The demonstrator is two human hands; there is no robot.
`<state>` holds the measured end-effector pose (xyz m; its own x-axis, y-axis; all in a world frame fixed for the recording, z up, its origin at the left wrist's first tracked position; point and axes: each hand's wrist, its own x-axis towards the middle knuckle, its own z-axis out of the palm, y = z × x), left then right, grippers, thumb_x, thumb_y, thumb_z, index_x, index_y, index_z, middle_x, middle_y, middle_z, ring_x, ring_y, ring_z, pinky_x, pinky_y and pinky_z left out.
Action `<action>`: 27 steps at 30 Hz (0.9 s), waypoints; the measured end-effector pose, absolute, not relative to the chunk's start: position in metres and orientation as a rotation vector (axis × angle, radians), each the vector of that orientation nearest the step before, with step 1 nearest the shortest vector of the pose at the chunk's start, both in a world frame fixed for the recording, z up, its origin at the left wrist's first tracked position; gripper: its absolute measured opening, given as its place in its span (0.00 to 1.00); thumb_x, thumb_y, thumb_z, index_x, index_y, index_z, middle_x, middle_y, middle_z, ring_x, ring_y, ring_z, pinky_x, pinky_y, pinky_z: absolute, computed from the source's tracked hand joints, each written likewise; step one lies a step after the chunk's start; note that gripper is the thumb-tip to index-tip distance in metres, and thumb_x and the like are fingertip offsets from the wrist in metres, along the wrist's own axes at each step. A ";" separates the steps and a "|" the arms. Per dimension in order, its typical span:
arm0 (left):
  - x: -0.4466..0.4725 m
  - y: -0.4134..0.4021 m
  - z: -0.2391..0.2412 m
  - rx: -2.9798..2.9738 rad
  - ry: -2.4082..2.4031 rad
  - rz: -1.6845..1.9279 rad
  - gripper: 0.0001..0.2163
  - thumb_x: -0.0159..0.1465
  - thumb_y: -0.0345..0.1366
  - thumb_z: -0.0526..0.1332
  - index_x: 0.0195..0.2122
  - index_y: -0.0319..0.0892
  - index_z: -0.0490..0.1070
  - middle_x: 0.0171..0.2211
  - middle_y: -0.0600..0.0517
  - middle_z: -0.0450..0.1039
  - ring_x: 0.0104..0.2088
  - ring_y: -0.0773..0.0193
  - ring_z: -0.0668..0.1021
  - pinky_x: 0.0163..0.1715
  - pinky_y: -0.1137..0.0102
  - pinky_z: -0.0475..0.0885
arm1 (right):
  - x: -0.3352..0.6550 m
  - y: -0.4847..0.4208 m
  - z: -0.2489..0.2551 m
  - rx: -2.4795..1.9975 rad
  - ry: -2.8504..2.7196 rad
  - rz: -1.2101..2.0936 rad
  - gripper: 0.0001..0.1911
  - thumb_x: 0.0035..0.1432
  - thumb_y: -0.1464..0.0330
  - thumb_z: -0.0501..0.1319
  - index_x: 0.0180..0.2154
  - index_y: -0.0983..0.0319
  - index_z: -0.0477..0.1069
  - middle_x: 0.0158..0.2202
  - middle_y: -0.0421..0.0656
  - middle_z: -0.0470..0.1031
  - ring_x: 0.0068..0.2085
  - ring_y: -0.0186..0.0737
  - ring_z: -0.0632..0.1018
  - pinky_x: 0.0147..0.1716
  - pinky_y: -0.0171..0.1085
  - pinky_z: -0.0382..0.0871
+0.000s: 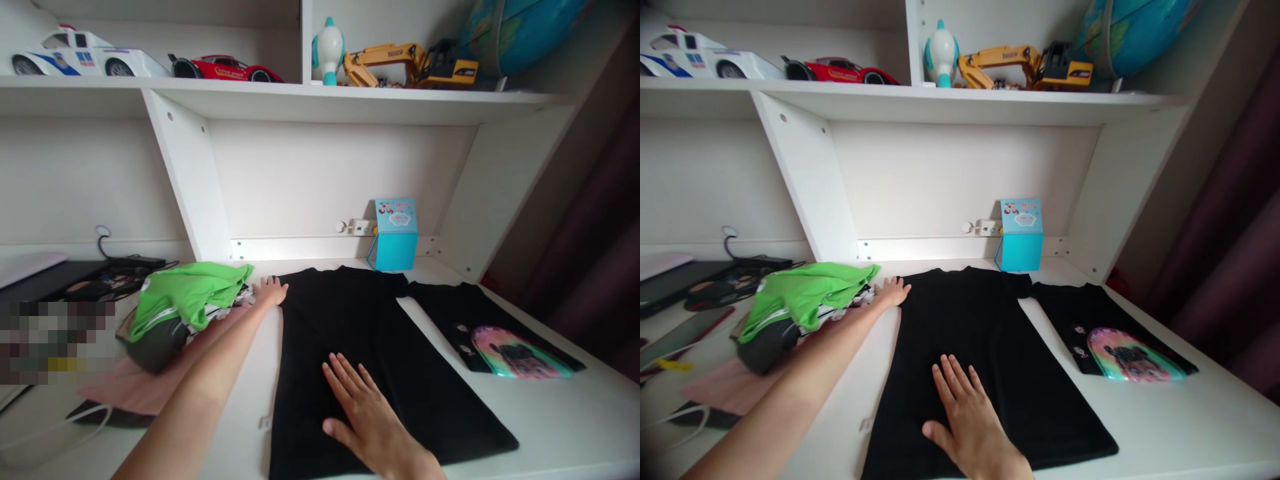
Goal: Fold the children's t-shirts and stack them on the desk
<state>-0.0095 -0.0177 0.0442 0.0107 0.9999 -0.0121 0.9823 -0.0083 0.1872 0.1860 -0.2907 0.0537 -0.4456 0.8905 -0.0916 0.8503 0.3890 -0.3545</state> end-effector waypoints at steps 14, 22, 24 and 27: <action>-0.062 0.017 0.054 2.135 1.753 0.510 0.05 0.47 0.32 0.62 0.21 0.40 0.65 0.21 0.54 0.67 0.30 0.62 0.72 0.28 0.74 0.61 | 0.063 -0.315 0.023 -1.385 -2.389 0.134 0.23 0.42 0.56 0.65 0.39 0.60 0.71 0.35 0.49 0.70 0.38 0.51 0.71 0.37 0.50 0.68; -0.059 0.006 0.064 1.883 1.619 0.572 0.15 0.50 0.30 0.62 0.39 0.39 0.66 0.28 0.54 0.70 0.29 0.67 0.73 0.28 0.76 0.65 | 0.075 -0.316 0.059 -1.492 -2.415 0.157 0.17 0.46 0.80 0.56 0.37 0.57 0.69 0.30 0.42 0.70 0.30 0.42 0.73 0.20 0.33 0.65; -0.057 0.004 0.067 1.788 1.585 0.556 0.21 0.49 0.29 0.63 0.45 0.39 0.63 0.32 0.52 0.72 0.30 0.67 0.74 0.29 0.76 0.66 | 0.084 -0.316 0.066 -1.497 -2.373 0.223 0.26 0.44 0.84 0.53 0.42 0.55 0.68 0.31 0.41 0.69 0.31 0.39 0.74 0.22 0.31 0.64; -0.061 0.005 0.075 1.657 1.565 0.534 0.23 0.49 0.27 0.64 0.48 0.38 0.62 0.34 0.51 0.72 0.31 0.68 0.75 0.30 0.77 0.68 | 0.101 -0.318 0.070 -1.476 -2.238 0.349 0.36 0.43 0.86 0.49 0.50 0.50 0.63 0.34 0.40 0.67 0.31 0.34 0.73 0.26 0.28 0.64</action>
